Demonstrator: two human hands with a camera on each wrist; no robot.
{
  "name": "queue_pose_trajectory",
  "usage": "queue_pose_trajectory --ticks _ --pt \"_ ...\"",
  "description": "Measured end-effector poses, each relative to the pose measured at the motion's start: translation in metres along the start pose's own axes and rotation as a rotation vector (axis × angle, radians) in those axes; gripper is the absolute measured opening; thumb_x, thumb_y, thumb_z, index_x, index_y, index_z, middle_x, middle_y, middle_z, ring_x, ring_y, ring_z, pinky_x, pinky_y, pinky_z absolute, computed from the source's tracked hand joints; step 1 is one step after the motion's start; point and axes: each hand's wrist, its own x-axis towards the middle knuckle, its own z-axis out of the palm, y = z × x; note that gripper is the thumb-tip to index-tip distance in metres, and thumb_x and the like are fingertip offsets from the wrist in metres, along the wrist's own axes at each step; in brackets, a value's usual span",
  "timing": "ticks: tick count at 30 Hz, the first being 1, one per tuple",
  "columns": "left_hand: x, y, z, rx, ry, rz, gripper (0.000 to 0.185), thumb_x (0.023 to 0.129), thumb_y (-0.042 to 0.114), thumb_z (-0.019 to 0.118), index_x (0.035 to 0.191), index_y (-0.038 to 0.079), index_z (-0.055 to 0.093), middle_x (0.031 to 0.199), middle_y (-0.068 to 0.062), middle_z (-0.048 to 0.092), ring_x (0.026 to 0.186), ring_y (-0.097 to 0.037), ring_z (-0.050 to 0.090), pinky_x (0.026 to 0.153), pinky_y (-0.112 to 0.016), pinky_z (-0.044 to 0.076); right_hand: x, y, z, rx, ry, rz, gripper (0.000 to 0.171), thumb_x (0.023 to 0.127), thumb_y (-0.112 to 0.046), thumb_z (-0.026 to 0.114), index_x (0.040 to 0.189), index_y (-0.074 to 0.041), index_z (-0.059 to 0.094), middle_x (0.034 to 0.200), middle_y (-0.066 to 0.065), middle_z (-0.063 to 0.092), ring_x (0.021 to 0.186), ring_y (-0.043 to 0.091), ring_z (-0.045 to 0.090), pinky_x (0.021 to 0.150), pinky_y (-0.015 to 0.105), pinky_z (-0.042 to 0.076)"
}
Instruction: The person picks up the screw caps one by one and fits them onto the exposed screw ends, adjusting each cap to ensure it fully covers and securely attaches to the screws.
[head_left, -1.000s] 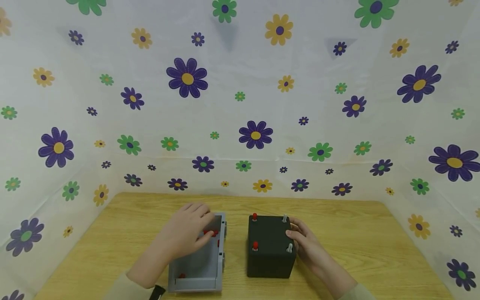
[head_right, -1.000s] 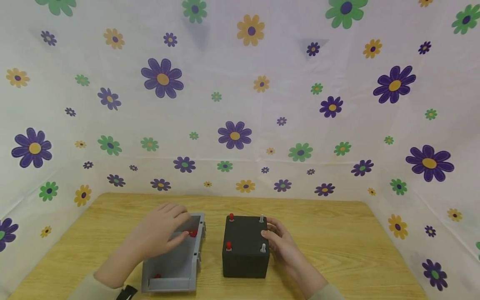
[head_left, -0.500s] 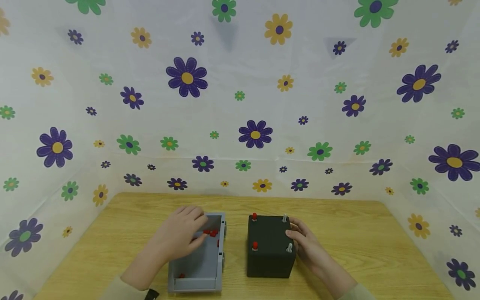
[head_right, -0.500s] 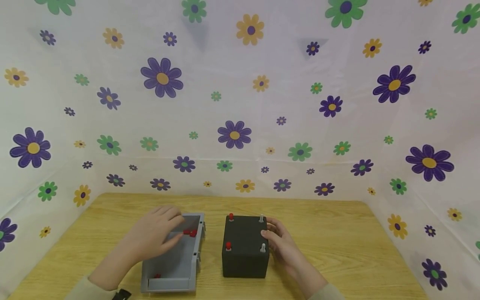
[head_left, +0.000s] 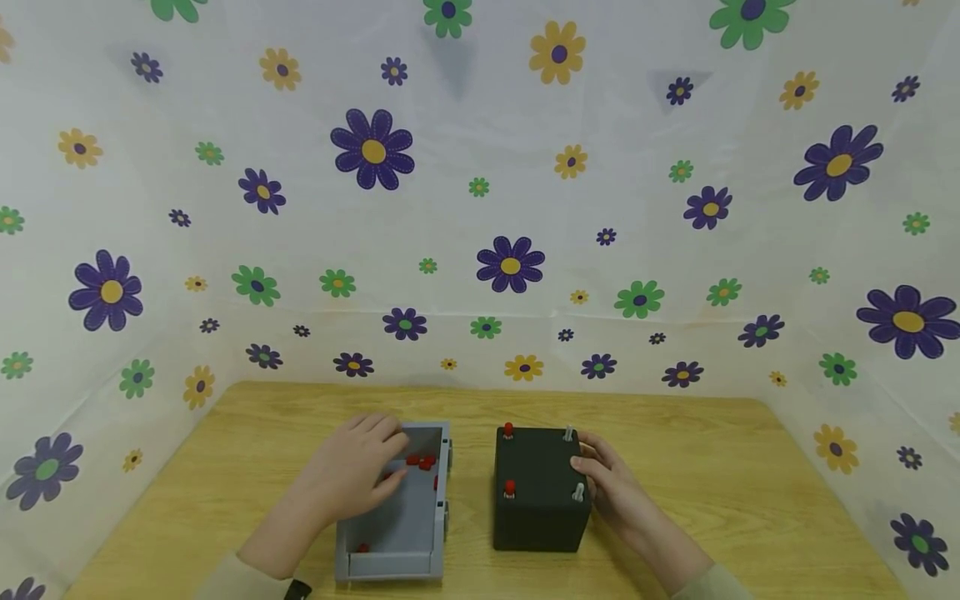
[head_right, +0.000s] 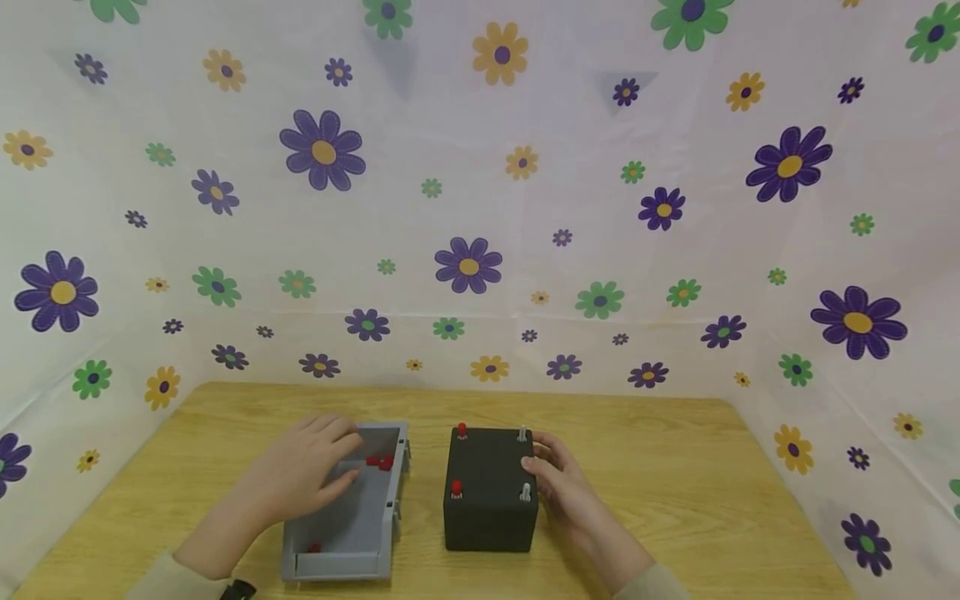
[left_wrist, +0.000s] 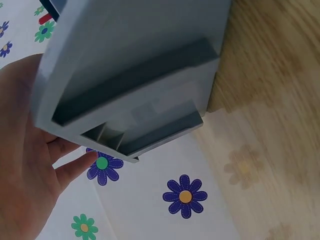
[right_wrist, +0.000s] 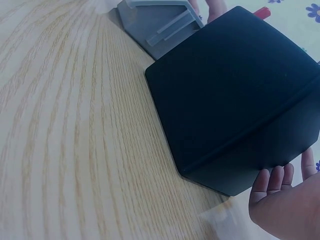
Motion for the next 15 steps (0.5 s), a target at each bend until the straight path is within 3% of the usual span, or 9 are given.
queue_pose_trajectory --ticks 15 --pt "-0.0001 -0.0043 0.0073 0.015 -0.027 0.006 0.025 0.093 0.034 0.079 0.104 0.013 0.071 0.113 -0.006 0.068 0.109 -0.026 0.065 0.105 -0.049 0.057 -0.0001 -0.0003 -0.0012 0.004 -0.018 -0.007 0.058 0.103 -0.017 0.059 0.156 -0.009 0.036 0.148 0.01 0.042 0.113 0.013 0.056 0.095 0.023 0.05"
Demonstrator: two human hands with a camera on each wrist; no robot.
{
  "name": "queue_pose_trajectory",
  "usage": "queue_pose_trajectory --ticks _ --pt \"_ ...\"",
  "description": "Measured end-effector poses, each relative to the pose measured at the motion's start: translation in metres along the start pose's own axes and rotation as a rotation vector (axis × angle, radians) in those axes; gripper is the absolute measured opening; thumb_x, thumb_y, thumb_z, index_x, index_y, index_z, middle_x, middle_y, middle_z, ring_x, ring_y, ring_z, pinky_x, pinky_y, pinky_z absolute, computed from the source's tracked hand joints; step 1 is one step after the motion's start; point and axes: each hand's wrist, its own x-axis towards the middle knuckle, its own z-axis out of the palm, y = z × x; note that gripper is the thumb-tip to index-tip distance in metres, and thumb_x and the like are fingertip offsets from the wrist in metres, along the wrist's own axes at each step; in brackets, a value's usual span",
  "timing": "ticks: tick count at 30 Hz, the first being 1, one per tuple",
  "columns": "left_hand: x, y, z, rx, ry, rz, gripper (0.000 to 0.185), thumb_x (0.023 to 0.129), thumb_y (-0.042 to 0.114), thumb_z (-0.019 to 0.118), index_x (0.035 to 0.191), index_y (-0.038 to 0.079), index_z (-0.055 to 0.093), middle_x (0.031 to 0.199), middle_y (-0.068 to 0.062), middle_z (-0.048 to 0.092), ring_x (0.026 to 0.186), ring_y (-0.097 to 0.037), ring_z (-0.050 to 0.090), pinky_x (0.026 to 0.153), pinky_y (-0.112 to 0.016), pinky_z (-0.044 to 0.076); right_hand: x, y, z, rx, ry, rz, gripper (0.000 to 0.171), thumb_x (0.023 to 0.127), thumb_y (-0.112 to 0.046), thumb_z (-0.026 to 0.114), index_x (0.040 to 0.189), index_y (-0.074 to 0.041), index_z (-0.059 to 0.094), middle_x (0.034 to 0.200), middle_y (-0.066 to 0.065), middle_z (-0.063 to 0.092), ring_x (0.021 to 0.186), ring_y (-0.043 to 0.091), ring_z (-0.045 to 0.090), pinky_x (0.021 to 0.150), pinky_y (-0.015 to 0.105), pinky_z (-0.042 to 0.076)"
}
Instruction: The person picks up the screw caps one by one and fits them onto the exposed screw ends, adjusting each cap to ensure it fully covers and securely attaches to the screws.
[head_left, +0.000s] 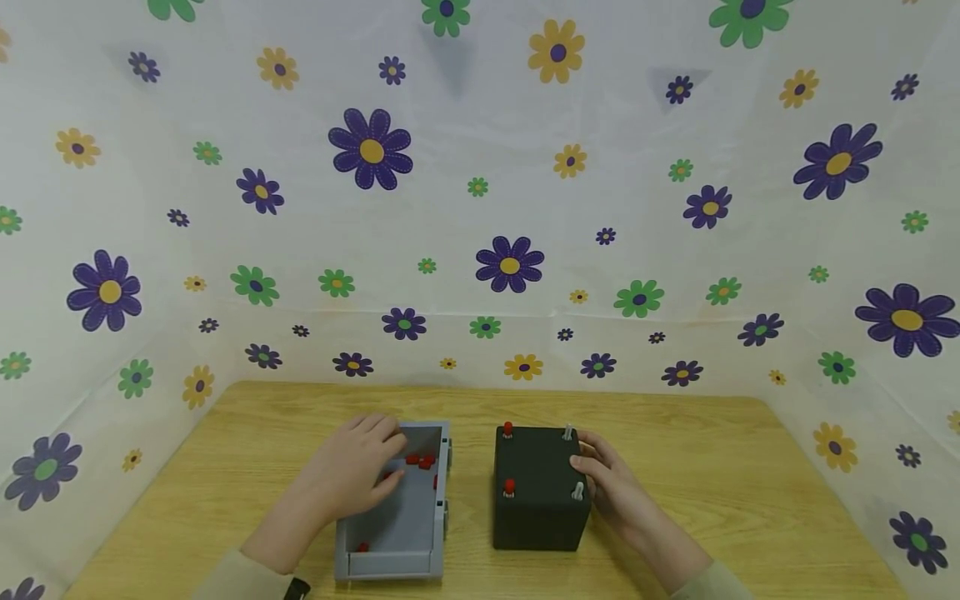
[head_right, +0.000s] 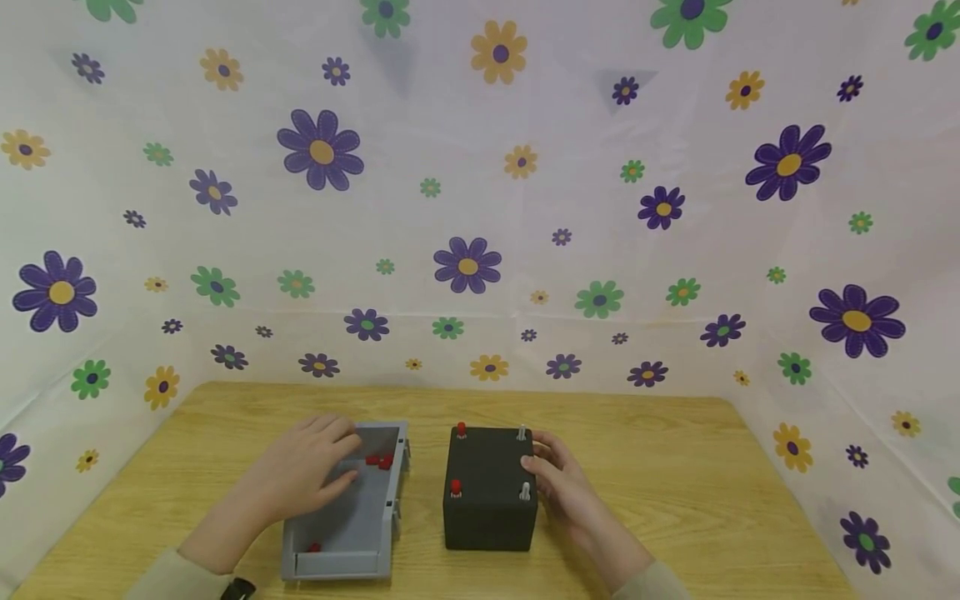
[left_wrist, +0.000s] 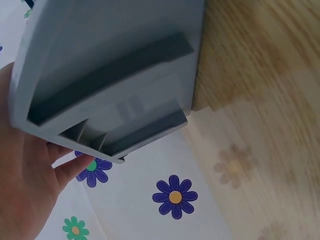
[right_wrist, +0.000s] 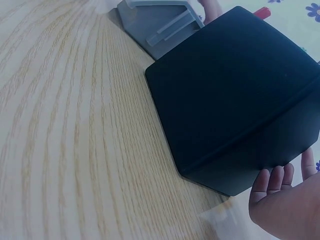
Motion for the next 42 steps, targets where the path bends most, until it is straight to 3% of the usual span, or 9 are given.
queue_pose_trajectory --ticks 20,35,42 --pt "0.0024 0.001 0.0044 0.064 -0.071 -0.002 0.03 0.091 0.038 0.08 0.104 0.013 0.073 0.115 -0.007 0.069 0.113 -0.027 0.064 0.106 -0.049 0.055 0.001 -0.0006 0.0002 0.008 0.003 0.019 0.055 0.103 -0.018 0.059 0.153 -0.011 0.038 0.145 0.008 0.044 0.114 0.013 0.057 0.095 0.024 0.052" --pt "0.0043 0.0043 0.0021 0.069 -0.145 -0.038 0.029 0.089 0.028 0.078 0.11 0.009 0.07 0.123 -0.015 0.067 0.116 -0.034 0.064 0.108 -0.055 0.053 0.0015 -0.0024 -0.0001 -0.014 0.002 0.02 0.058 0.104 -0.019 0.058 0.157 -0.01 0.035 0.153 0.012 0.04 0.116 0.013 0.056 0.097 0.024 0.05" --pt "0.0063 0.007 0.0063 0.127 -0.162 -0.028 0.035 0.087 0.029 0.082 0.112 0.009 0.07 0.12 -0.015 0.068 0.115 -0.034 0.064 0.107 -0.053 0.052 -0.0006 -0.0026 0.0014 -0.012 0.009 0.006 0.059 0.102 -0.018 0.059 0.155 -0.009 0.036 0.152 0.012 0.041 0.116 0.013 0.056 0.098 0.023 0.049"
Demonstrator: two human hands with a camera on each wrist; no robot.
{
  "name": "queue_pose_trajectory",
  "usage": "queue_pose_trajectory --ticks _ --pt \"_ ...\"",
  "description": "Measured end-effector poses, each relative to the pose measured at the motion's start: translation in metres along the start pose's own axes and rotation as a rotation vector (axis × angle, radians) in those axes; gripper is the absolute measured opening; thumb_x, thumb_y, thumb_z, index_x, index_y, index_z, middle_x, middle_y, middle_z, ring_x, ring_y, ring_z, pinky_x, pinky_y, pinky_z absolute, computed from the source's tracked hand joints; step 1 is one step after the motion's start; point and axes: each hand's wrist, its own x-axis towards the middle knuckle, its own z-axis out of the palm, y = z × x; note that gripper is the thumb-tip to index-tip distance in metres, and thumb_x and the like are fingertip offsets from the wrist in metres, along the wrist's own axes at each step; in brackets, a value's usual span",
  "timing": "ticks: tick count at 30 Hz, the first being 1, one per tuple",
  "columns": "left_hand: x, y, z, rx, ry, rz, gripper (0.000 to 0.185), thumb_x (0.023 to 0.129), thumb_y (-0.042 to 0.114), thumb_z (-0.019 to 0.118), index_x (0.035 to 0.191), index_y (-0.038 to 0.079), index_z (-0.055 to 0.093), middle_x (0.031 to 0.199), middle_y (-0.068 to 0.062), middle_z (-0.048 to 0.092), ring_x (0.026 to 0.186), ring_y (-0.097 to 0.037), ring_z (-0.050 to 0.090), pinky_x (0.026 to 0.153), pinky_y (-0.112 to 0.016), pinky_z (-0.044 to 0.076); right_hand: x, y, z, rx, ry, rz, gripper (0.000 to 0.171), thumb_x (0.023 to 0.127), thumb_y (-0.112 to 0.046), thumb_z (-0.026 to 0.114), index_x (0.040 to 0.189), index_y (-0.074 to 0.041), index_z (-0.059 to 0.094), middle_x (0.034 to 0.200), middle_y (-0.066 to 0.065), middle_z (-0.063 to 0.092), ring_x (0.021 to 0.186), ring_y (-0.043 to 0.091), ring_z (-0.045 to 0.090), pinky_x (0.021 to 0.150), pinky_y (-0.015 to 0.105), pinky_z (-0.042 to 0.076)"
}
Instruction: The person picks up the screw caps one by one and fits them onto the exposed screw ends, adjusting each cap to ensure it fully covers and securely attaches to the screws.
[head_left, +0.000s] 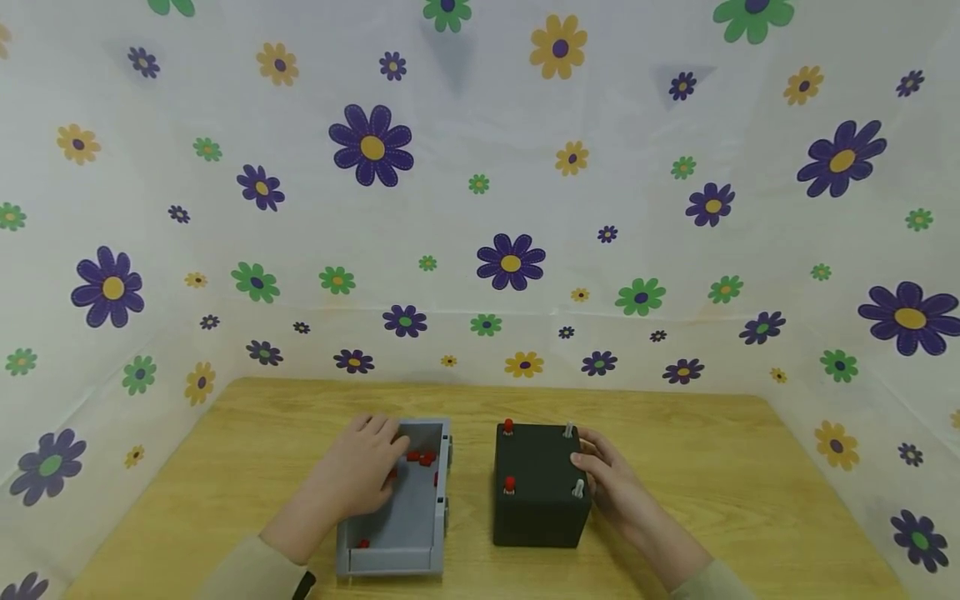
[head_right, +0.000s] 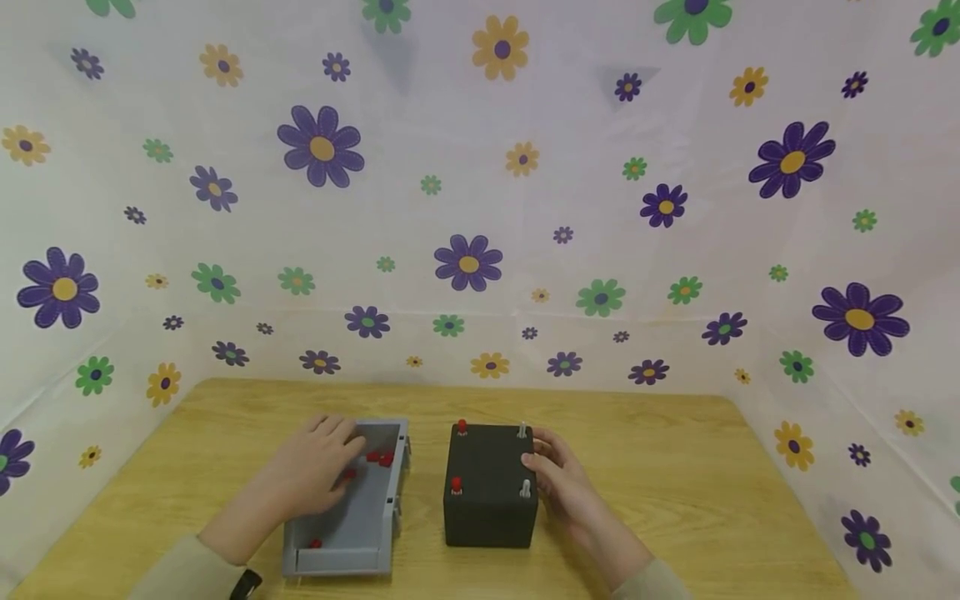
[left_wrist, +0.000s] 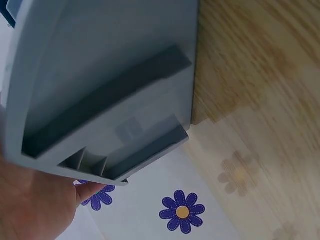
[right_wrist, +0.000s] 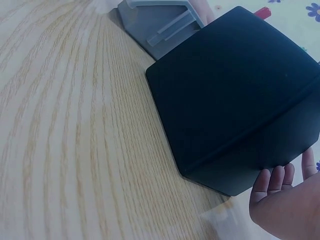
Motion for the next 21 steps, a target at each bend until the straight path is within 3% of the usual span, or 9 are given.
queue_pose_trajectory --ticks 7,12,21 --pt "0.003 0.006 -0.003 0.049 -0.103 0.0 0.044 0.09 0.036 0.078 0.124 0.008 0.072 0.13 -0.015 0.068 0.125 -0.033 0.063 0.113 -0.051 0.05 0.0 -0.001 0.0 -0.009 0.002 0.0 0.06 0.102 -0.018 0.058 0.157 -0.008 0.035 0.157 0.015 0.038 0.116 0.012 0.056 0.097 0.021 0.049" --pt "0.005 0.011 -0.002 0.071 -0.122 -0.002 0.043 0.089 0.038 0.079 0.121 0.01 0.073 0.121 -0.011 0.07 0.117 -0.029 0.064 0.108 -0.047 0.051 0.001 0.0 -0.001 -0.014 -0.007 -0.006 0.061 0.103 -0.019 0.058 0.158 -0.007 0.034 0.155 0.015 0.043 0.116 0.01 0.059 0.097 0.02 0.051" --pt "0.006 0.016 -0.002 0.143 -0.167 -0.046 0.045 0.091 0.043 0.075 0.116 0.007 0.07 0.111 -0.008 0.069 0.108 -0.026 0.061 0.105 -0.045 0.049 0.002 0.0 -0.003 0.003 -0.026 0.01 0.057 0.105 -0.02 0.058 0.156 -0.01 0.036 0.14 0.003 0.05 0.11 0.009 0.059 0.093 0.023 0.052"
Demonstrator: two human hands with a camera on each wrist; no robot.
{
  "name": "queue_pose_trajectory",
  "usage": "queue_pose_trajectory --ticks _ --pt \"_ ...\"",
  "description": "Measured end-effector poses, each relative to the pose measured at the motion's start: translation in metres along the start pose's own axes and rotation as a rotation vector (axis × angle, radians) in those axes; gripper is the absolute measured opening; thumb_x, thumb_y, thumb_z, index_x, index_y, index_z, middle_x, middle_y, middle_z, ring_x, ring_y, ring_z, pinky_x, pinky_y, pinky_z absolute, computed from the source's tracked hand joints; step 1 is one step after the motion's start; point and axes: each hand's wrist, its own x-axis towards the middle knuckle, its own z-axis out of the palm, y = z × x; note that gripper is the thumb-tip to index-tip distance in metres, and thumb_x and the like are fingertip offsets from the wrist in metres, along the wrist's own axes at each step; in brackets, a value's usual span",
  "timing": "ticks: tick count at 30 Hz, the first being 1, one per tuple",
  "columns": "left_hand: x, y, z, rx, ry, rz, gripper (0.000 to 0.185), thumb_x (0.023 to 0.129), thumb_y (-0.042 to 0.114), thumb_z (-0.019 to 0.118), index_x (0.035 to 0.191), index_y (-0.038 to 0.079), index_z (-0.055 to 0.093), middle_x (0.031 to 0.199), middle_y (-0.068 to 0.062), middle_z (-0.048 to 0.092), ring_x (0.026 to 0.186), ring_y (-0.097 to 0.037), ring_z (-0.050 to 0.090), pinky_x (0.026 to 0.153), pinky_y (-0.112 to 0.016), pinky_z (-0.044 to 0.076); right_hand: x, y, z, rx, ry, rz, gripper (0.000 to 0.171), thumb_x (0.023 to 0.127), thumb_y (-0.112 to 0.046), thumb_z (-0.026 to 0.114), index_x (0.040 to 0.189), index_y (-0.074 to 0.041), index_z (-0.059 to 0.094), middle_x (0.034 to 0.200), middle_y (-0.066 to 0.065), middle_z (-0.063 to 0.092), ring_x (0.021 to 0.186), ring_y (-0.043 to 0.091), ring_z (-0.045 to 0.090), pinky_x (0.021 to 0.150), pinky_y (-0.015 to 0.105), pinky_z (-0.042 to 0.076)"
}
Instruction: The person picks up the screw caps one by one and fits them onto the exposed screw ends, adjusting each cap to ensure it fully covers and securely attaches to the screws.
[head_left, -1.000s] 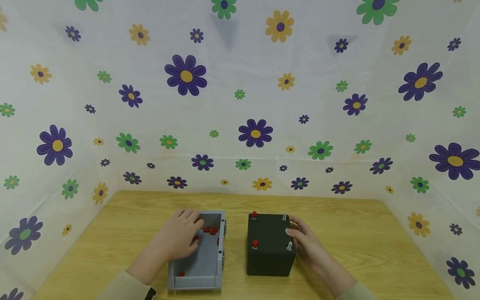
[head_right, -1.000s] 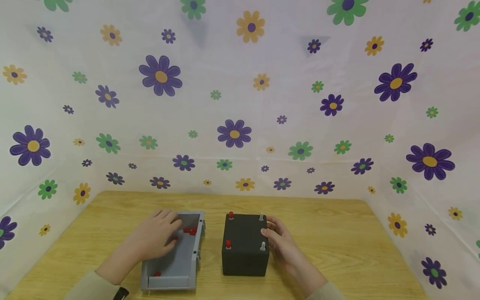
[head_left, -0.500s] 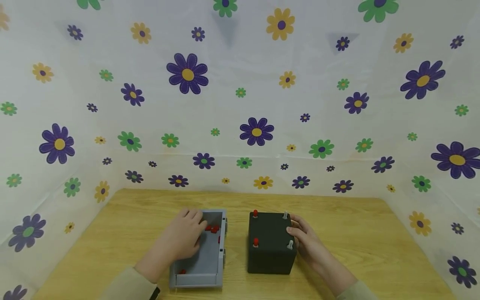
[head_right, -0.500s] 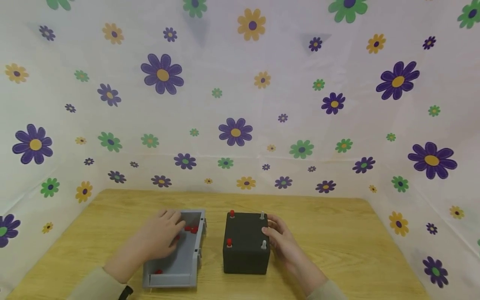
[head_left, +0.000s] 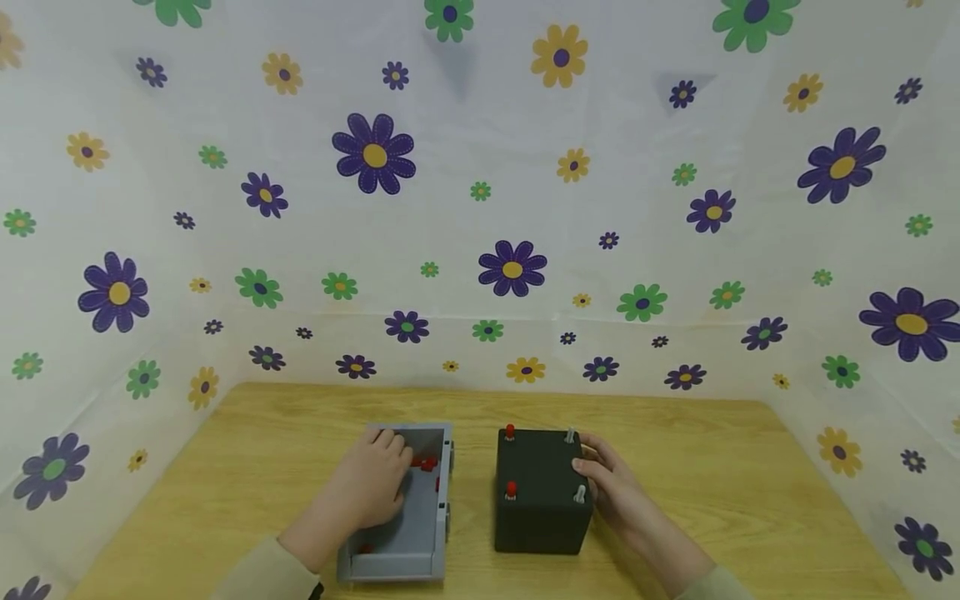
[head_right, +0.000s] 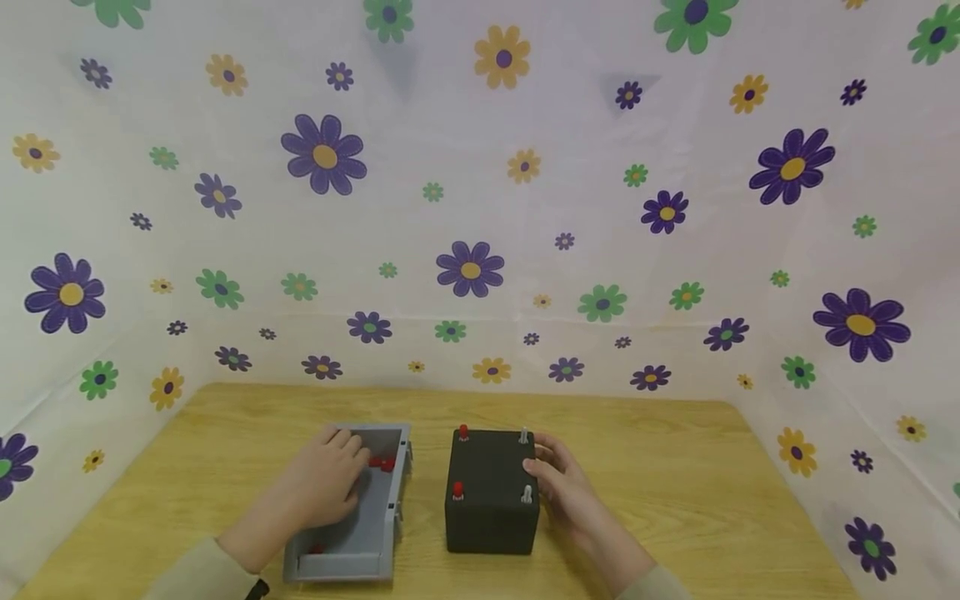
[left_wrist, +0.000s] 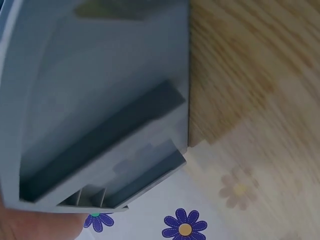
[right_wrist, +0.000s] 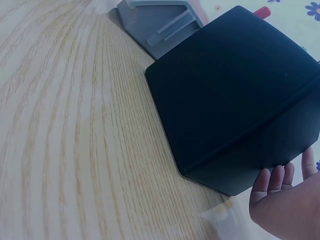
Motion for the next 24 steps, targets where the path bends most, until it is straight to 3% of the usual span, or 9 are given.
queue_pose_trajectory --ticks 7,15,24 --pt "0.001 0.0023 0.0014 0.013 -0.027 -0.026 0.048 0.093 0.043 0.073 0.118 0.002 0.07 0.112 -0.011 0.07 0.108 -0.028 0.061 0.105 -0.045 0.049 0.0011 0.0029 0.0 0.009 0.012 -0.001 0.055 0.104 -0.019 0.059 0.154 -0.011 0.038 0.138 0.003 0.049 0.109 0.011 0.057 0.092 0.023 0.05" --pt "-0.0003 0.0049 -0.0004 0.102 0.011 -0.022 0.052 0.09 0.05 0.077 0.112 0.003 0.074 0.105 -0.008 0.07 0.102 -0.025 0.06 0.099 -0.042 0.049 0.0011 0.002 -0.0003 -0.004 0.014 -0.007 0.057 0.104 -0.02 0.059 0.156 -0.01 0.036 0.144 0.007 0.048 0.115 0.012 0.058 0.098 0.024 0.05" --pt "0.0015 0.007 0.0039 0.097 -0.018 -0.02 0.047 0.088 0.051 0.079 0.103 0.006 0.078 0.102 -0.006 0.071 0.1 -0.025 0.061 0.095 -0.04 0.048 0.001 0.0035 -0.0006 -0.016 0.022 0.003 0.06 0.104 -0.02 0.059 0.158 -0.01 0.034 0.152 0.011 0.045 0.118 0.011 0.058 0.1 0.023 0.049"
